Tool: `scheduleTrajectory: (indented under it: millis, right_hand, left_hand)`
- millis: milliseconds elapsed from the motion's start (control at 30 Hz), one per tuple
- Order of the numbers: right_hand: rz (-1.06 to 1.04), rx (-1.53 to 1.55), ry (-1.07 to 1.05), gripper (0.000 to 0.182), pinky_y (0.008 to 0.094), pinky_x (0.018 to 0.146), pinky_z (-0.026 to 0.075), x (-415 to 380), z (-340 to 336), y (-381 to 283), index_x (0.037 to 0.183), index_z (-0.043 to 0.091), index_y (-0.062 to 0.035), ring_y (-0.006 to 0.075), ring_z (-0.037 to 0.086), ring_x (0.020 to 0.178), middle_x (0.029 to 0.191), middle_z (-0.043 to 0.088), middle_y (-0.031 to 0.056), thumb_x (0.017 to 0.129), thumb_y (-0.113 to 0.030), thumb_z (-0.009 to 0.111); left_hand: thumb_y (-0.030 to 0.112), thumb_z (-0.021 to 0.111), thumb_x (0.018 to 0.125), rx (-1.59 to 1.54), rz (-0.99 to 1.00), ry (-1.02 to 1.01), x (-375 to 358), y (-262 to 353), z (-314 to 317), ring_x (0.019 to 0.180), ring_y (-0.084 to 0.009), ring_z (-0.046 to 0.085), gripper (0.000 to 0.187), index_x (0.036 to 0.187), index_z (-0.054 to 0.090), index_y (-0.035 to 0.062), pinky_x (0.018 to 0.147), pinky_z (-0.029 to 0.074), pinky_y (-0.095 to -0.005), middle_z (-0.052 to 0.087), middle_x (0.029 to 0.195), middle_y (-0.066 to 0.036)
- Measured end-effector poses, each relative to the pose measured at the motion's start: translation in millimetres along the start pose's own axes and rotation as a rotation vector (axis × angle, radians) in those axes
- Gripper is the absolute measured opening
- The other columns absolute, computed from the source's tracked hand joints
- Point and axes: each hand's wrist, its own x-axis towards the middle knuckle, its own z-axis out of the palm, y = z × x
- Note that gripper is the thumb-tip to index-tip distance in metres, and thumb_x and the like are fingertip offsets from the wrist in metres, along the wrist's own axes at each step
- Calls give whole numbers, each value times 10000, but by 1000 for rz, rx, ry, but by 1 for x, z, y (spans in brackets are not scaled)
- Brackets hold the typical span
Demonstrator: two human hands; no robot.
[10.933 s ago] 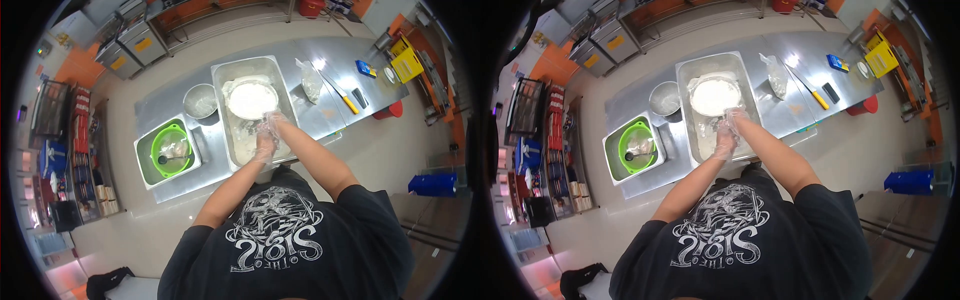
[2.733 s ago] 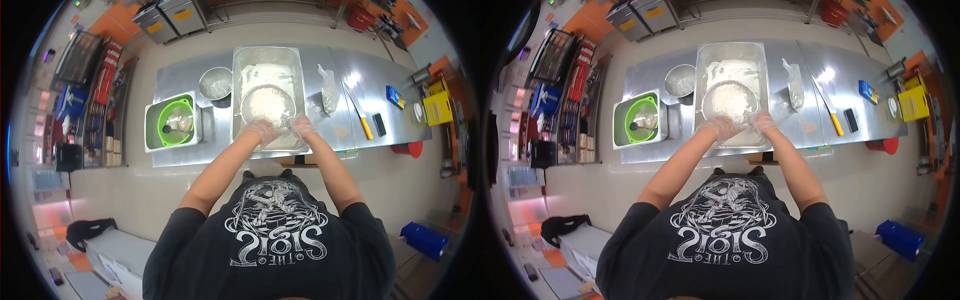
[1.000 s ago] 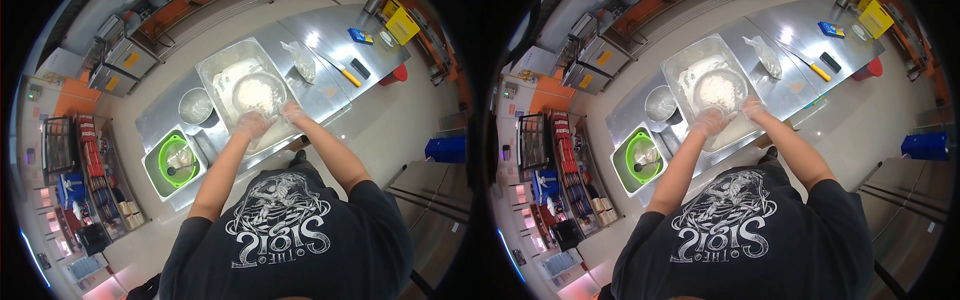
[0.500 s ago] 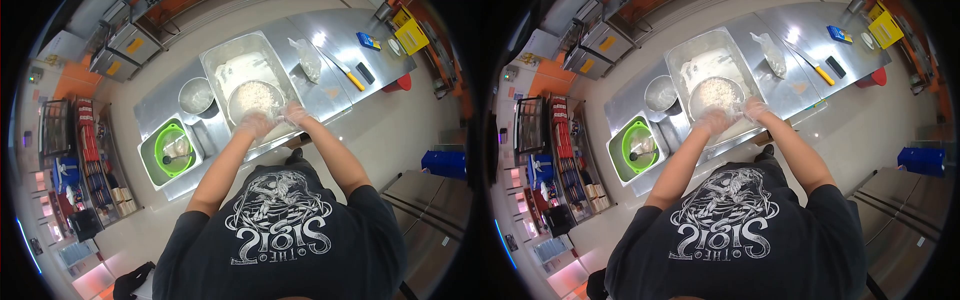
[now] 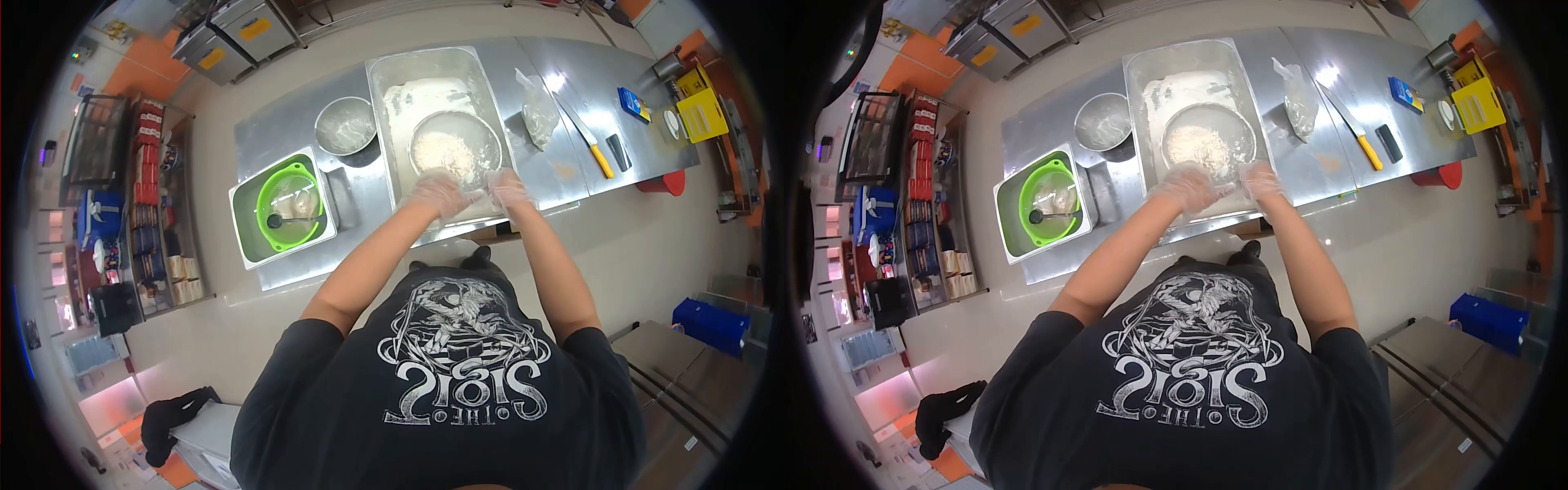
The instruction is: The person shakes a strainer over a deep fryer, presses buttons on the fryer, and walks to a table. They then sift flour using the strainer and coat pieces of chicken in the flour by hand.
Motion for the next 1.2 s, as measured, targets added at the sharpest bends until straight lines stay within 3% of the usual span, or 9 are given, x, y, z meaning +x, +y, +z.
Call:
scheduleTrajectory:
  millis: [233,333,533,633,767,933,1033,1133,1200]
  right_hand:
    - [208,120,-9,223,472,758,540,12,21,2,978,697,-11,398,684,869,946,689,239,920,-188,573]
    - [-214,-325,-81,207,468,757,540,-4,-6,-8,973,696,3,382,689,865,950,690,241,883,-154,595]
    - [1,-167,-102,207,464,755,538,4,4,-3,966,699,-18,379,690,889,947,691,245,881,-153,567]
    - [309,290,36,241,461,752,526,0,7,-7,960,702,-13,382,686,874,940,696,243,896,-214,585]
    - [123,166,71,342,467,726,501,27,41,39,939,704,19,366,670,805,876,694,235,905,-307,609]
    - [426,448,74,326,470,703,488,-13,-9,-32,896,697,46,350,654,760,811,682,227,879,-271,620]
    - [238,283,-70,326,471,707,489,-9,2,-24,907,700,32,358,654,763,828,683,233,885,-273,587]
    - [369,250,134,323,461,709,505,11,26,4,901,695,27,387,665,767,810,675,250,895,-273,575]
    - [99,141,29,289,455,696,505,10,20,12,899,700,16,370,670,755,791,674,240,887,-245,575]
  left_hand:
    - [685,391,952,-90,-48,31,8,-10,-4,1055,-399,644,825,1031,702,-75,962,477,-453,673,1058,-294]
    - [678,391,955,-38,0,44,-3,-3,-3,1022,-403,647,819,996,704,-78,942,479,-462,675,1025,-293]
    - [665,388,963,15,30,47,-4,-6,4,962,-401,649,807,942,708,-75,910,483,-469,674,960,-283]
    - [666,389,962,9,33,70,-7,-8,3,958,-398,650,806,938,710,-73,903,487,-466,674,953,-281]
    - [670,388,961,35,53,46,-21,2,-6,972,-400,650,809,941,710,-72,911,485,-472,674,980,-284]
    - [660,396,965,-32,38,13,-18,-4,-8,1014,-405,643,800,982,702,-79,941,478,-471,670,1041,-288]
    - [653,408,966,-89,-26,-15,-6,-15,-3,1036,-410,638,788,1018,695,-79,957,473,-465,666,1062,-291]
    - [657,417,961,-95,15,17,-15,-8,-11,1045,-414,635,788,1041,689,-78,963,471,-462,665,1056,-295]
    - [662,418,958,-53,59,17,-24,-4,-12,1046,-414,634,791,1040,688,-77,963,470,-461,665,1042,-297]
